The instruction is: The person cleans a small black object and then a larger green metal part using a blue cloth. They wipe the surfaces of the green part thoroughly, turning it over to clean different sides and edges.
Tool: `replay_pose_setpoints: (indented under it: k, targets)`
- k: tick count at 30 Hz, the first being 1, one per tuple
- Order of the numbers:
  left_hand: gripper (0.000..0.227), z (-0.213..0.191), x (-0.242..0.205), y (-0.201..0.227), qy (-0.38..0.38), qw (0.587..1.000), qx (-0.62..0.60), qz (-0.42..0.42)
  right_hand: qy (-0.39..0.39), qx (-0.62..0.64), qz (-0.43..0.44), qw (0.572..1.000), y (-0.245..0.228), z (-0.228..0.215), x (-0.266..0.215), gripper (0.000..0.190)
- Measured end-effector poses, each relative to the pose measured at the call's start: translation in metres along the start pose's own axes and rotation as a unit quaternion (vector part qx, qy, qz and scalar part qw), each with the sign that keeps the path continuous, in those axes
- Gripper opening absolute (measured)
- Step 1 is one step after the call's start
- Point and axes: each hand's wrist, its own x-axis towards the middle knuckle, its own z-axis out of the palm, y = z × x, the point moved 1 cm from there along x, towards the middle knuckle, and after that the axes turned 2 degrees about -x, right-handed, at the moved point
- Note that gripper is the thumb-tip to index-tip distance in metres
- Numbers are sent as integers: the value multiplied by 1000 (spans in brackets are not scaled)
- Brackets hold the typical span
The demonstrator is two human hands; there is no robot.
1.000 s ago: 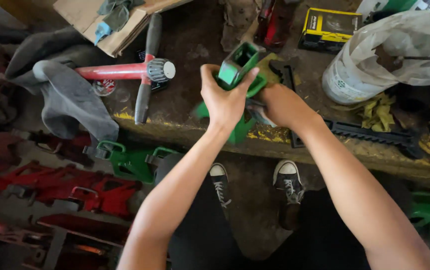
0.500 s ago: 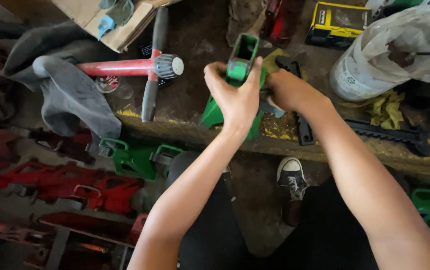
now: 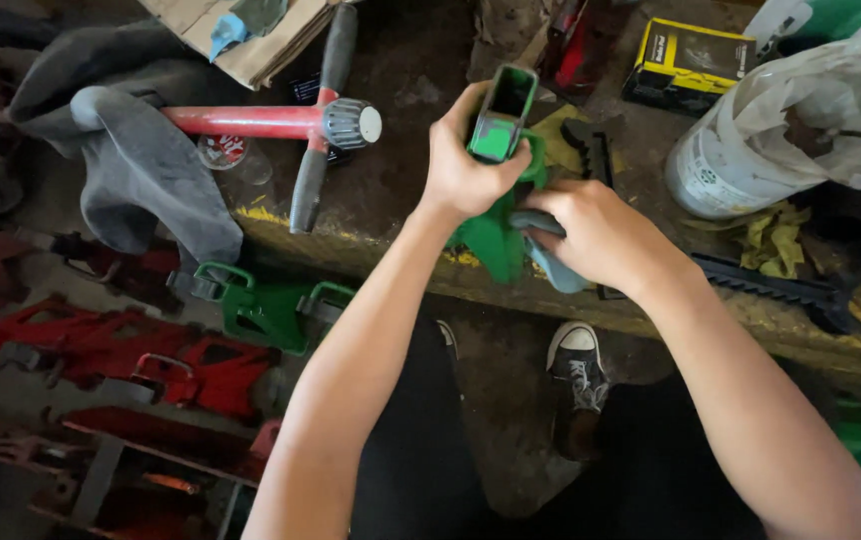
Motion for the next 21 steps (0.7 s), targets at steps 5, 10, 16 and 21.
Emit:
replay_pose_setpoints:
  k: [5,10,16,21]
  targets:
    - [47,19,13,8,142,989,-2,-33,23,-16,20,999,3,-18,-9,29]
    - [44,23,22,6,234,965,-66,-101,196,37,-60,978,1,-22,-9,29]
    - [58,41,47,3,237,959,19,-151,320,-77,-190,925,29,14,9,36]
    - [68,52,61,-20,217,969,2,-118,330,-74,-163,927,48,52,19,46]
